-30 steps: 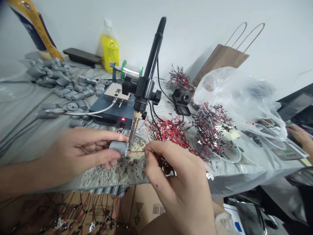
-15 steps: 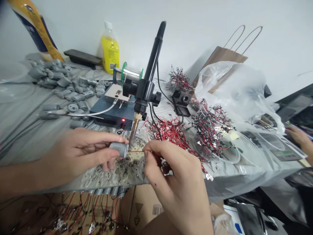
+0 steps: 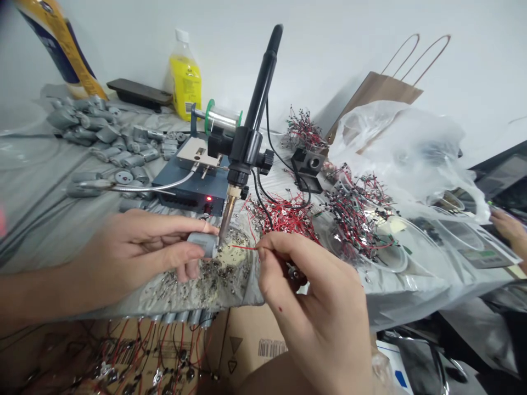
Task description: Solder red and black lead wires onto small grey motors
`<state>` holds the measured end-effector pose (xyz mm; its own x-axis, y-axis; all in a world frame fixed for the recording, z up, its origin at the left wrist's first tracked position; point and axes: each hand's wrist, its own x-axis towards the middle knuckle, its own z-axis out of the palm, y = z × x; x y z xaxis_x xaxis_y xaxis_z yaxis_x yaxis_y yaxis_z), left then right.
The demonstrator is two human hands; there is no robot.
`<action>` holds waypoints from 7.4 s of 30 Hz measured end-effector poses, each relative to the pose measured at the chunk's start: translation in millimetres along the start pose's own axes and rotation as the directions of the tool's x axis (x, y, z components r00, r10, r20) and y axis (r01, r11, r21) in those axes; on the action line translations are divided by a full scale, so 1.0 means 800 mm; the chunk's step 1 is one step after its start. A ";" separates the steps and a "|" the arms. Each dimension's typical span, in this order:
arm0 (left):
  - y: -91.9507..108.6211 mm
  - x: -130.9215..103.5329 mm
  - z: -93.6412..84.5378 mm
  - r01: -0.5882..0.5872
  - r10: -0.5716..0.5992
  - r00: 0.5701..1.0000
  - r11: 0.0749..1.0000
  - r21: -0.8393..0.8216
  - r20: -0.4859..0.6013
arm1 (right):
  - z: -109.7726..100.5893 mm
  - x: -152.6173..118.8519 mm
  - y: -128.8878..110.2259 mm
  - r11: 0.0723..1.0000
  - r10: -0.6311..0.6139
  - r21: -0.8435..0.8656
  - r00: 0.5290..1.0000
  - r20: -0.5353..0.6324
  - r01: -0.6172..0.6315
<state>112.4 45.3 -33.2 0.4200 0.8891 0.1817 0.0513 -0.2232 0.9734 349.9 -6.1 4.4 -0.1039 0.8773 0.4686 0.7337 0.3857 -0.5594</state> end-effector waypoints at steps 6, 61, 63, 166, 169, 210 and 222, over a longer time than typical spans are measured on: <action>-0.008 0.003 0.001 -0.053 0.052 0.999 0.999 0.009 0.011 | 0.001 -0.001 0.003 0.999 -0.026 -0.022 1.000 0.008 0.026; -0.004 0.001 -0.005 -0.012 0.012 1.000 0.999 0.043 0.007 | 0.009 0.002 -0.006 0.998 -0.053 0.018 0.999 -0.009 0.053; -0.004 0.002 -0.005 -0.011 0.011 1.000 0.999 0.039 0.010 | 0.009 0.002 -0.007 0.998 -0.057 0.021 0.998 -0.003 0.057; -0.008 0.000 -0.005 -0.033 0.036 0.999 0.997 0.069 -0.039 | 0.009 0.000 -0.004 0.997 -0.065 0.030 0.996 -0.054 0.067; -0.009 0.001 -0.005 -0.036 0.039 0.999 0.997 0.075 -0.035 | 0.010 0.001 -0.004 0.998 -0.060 0.033 0.997 -0.053 0.062; -0.007 -0.002 -0.006 -0.011 0.014 0.999 0.996 0.087 -0.038 | 0.008 0.001 -0.006 0.997 -0.061 0.044 0.998 -0.025 0.062; -0.005 -0.002 -0.006 0.004 -0.001 0.999 0.997 0.072 -0.036 | 0.010 0.004 -0.006 0.997 -0.069 0.035 0.997 -0.032 0.070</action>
<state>107.1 46.7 -36.3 0.3866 0.9033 0.1857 0.1181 -0.2482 0.9615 340.7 -2.9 2.9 -0.1332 0.8389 0.5277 0.7008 0.4563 -0.5484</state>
